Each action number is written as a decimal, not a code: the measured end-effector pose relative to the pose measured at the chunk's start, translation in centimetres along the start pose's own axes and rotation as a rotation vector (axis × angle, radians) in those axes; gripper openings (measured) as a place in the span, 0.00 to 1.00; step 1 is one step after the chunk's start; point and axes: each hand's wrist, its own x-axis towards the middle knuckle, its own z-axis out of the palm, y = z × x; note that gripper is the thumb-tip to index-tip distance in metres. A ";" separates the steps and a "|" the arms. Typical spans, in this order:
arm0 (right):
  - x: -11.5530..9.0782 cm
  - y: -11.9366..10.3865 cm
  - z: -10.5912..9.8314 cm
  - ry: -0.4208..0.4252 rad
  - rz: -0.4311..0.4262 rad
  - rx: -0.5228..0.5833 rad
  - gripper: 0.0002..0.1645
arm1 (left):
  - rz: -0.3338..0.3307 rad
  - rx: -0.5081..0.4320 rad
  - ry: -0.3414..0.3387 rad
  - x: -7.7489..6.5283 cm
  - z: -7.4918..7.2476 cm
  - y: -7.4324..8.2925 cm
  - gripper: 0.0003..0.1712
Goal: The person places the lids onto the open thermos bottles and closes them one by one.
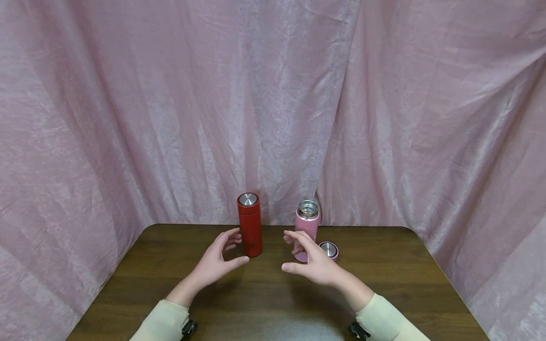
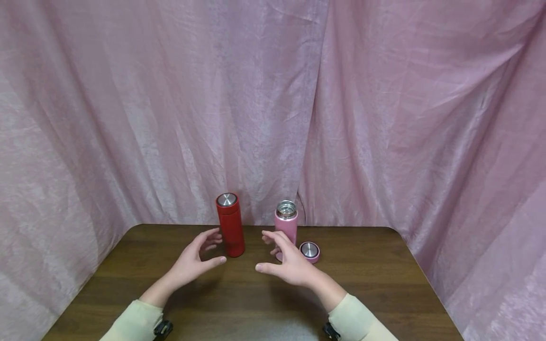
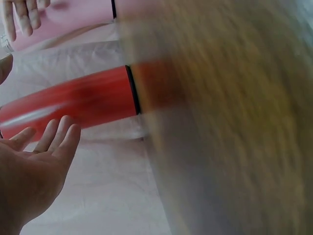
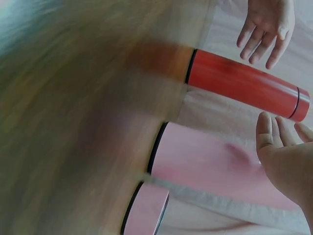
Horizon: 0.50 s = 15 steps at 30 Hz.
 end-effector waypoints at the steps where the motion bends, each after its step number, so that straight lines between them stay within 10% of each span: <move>1: -0.3 0.1 -0.2 0.002 0.006 -0.015 0.47 | 0.007 -0.004 -0.004 0.0 0.1 0.1 0.48; 15: -4.1 1.3 -3.1 0.020 -0.001 -0.032 0.50 | 0.019 -0.012 -0.121 0.6 2.4 1.9 0.50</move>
